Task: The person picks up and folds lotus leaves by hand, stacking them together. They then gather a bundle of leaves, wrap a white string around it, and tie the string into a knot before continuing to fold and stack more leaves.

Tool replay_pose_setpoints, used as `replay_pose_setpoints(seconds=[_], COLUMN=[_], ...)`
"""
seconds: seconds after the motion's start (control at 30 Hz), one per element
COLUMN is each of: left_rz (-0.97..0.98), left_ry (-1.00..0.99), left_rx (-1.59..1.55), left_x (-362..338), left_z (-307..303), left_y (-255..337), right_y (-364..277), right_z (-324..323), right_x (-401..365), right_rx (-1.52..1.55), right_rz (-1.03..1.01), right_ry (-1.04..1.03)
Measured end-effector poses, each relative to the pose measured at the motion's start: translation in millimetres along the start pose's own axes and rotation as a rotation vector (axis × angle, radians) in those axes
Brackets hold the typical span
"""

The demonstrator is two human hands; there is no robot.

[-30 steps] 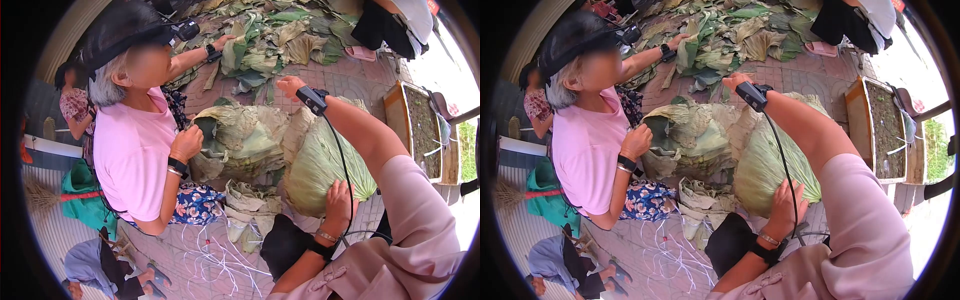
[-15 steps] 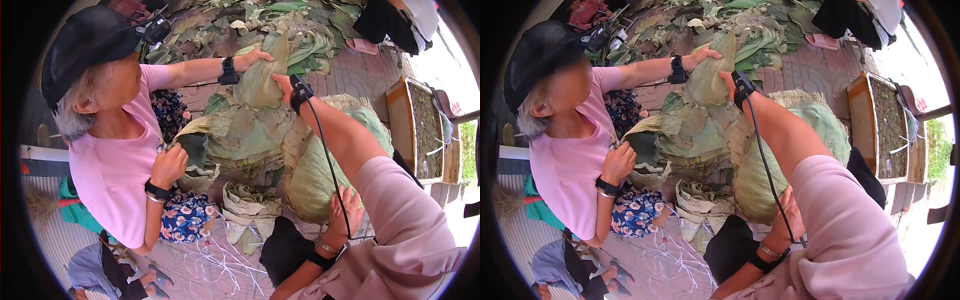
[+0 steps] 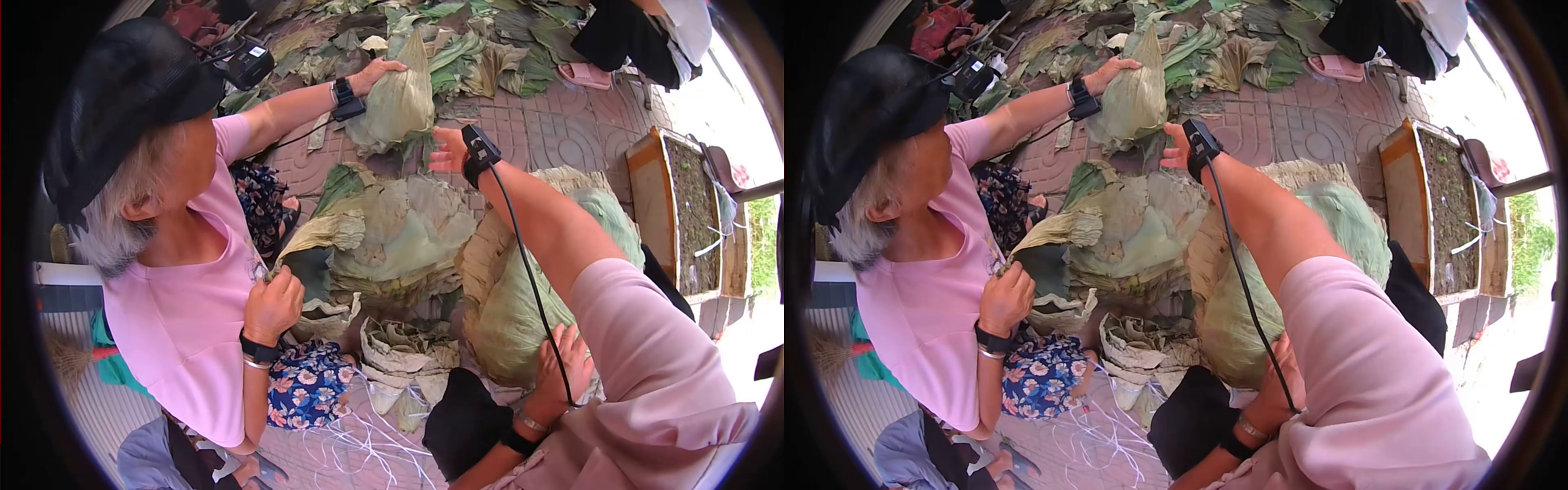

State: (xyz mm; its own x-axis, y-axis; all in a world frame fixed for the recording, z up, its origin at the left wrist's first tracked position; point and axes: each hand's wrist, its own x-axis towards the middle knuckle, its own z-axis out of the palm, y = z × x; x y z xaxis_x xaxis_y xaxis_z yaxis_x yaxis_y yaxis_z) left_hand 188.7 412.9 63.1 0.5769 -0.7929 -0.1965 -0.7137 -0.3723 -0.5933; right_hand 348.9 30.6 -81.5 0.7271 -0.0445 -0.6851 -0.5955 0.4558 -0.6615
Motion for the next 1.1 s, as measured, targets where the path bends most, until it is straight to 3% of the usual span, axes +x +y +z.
replay_pose_setpoints(seconds=[0.03, 0.2, 0.27, 0.4, 0.7, 0.77, 0.9, 0.97, 1.1], left_rz=[-0.001, 0.078, 0.4, 0.364, 0.384, 0.27, 0.256, 0.428, 0.477], left_ry=[-0.034, -0.08, -0.072, -0.086, -0.045, -0.065, -0.051, 0.023, 0.026], left_rx=[0.138, 0.44, 1.804, 1.496, 2.002, 1.589, 1.318, 2.135, 2.175], left_x=[-6, 7, 16, 15, 31, 32, 32, 27, 28], left_z=[17, 17, 1, 29, 12, 6, 8, 28, 31], left_y=[4, 4, 6, 8, 9, 9, 11, 19, 23], right_y=[4, 0, -5, -9, 3, 10, 14, 14, 20], right_z=[-2, 9, 4, -10, -11, -13, -10, -9, -18], right_x=[11, 13, 13, 16, 46, 51, 48, 45, 68], right_rx=[0.009, 0.03, -0.042, -0.116, -0.143, -0.14, -0.155, -0.175, -0.192], right_rz=[0.0, -0.077, -0.021, -0.053, 0.001, 0.027, 0.001, -0.012, -0.021], right_ry=[-0.116, -0.069, -0.015, 0.04, -0.028, -0.061, -0.066, -0.033, -0.045])
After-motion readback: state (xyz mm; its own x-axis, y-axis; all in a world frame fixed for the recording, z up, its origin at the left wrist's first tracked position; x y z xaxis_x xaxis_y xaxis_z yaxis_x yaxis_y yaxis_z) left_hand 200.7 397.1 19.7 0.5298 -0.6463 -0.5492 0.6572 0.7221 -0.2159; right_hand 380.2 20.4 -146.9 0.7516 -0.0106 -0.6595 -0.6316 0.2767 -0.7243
